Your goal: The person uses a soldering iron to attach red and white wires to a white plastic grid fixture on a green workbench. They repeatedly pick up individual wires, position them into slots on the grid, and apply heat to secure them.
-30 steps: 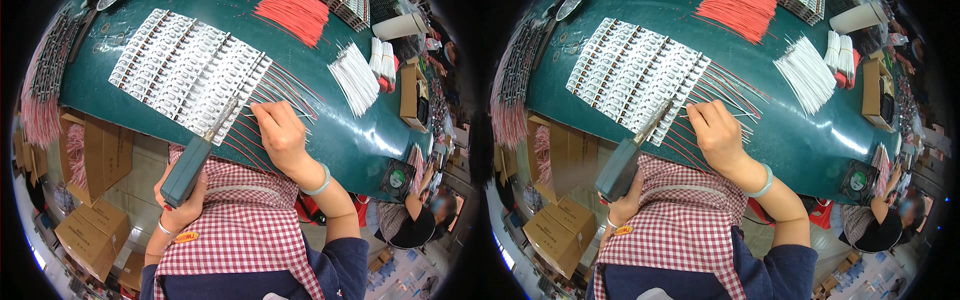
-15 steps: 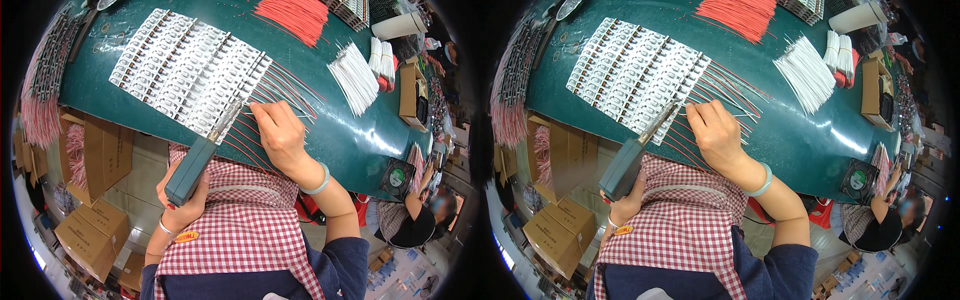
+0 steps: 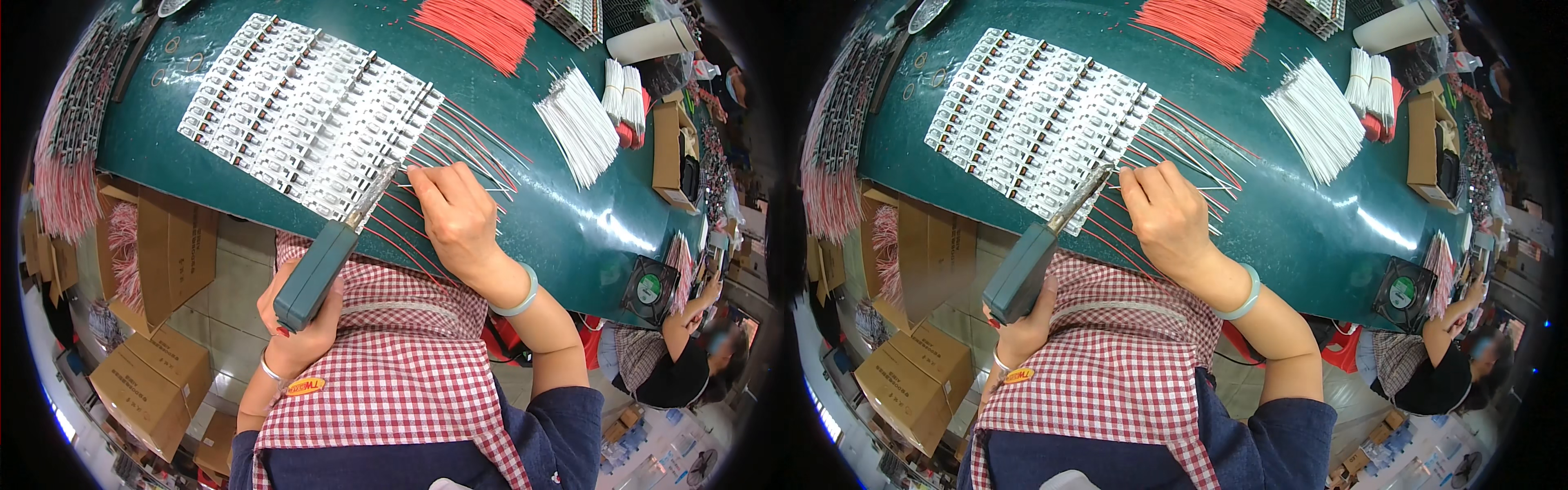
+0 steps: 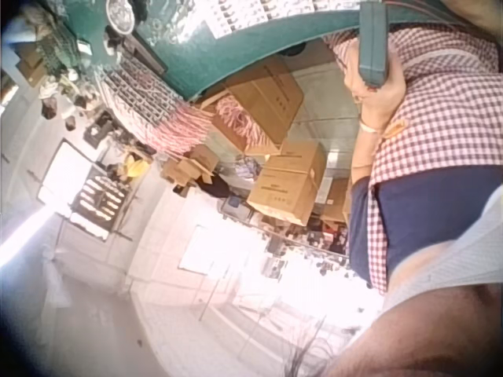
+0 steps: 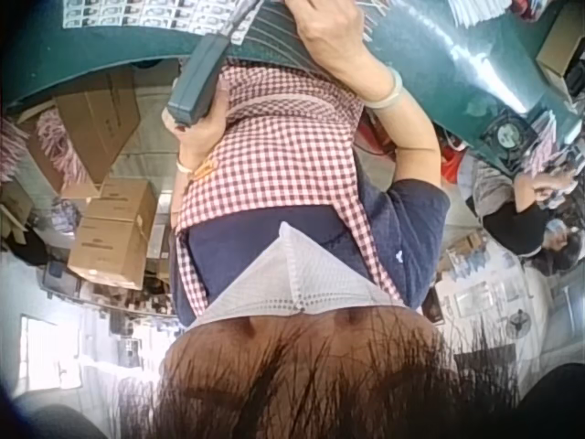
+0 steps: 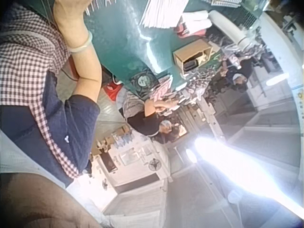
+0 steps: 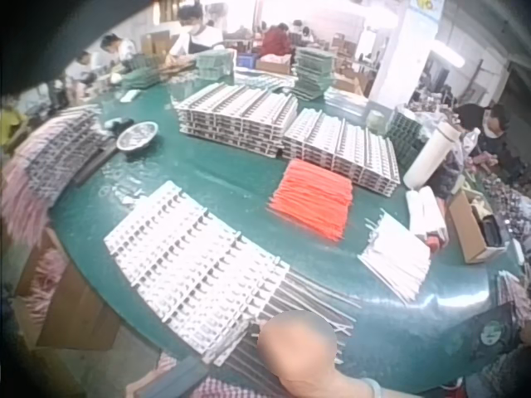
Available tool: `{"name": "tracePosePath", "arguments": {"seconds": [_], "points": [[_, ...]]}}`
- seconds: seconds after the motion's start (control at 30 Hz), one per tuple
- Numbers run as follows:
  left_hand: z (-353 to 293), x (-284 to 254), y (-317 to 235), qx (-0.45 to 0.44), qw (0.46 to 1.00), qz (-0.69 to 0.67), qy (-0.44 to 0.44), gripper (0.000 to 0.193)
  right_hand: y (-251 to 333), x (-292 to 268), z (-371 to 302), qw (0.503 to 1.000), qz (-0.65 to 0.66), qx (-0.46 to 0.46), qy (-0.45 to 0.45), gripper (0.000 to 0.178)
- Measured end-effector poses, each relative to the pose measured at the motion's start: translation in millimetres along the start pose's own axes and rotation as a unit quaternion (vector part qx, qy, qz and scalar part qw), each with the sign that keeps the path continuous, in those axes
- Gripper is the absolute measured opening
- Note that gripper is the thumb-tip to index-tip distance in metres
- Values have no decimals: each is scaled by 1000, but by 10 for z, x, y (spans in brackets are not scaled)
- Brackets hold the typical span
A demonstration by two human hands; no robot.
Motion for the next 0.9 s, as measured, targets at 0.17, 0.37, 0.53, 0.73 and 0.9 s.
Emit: {"name": "tracePosePath", "arguments": {"seconds": [0.17, 0.37, 0.53, 0.73, 0.9], "points": [[-73, -21, 43, -2, 1000, 2, -12, 24, 8, -9, 7, 1000, -2, 3, 0, 28], [-104, -38, 50, -29, 999, -8, -14, 27, -8, 3, -3, 1000, 4, 10, -9, 28], [-102, -76, 18, -5, 1000, 10, -15, 29, 6, -58, 25, 998, 31, 11, -44, 27], [-179, -106, 59, -32, 999, -8, -18, 27, 47, -27, -67, 998, 48, -18, -22, 29], [-183, -108, 58, -19, 1000, -6, -8, 25, 59, -17, -58, 999, 38, -25, -8, 29]]}}
Point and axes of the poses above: each hand's wrist, its own z-axis towards the middle knuckle, its own x-axis out of the palm, y = z × x, the point moved 5 cm from there along z, towards the middle knuckle, and after that the axes turned 9 degrees about x, right-handed, at the moved point
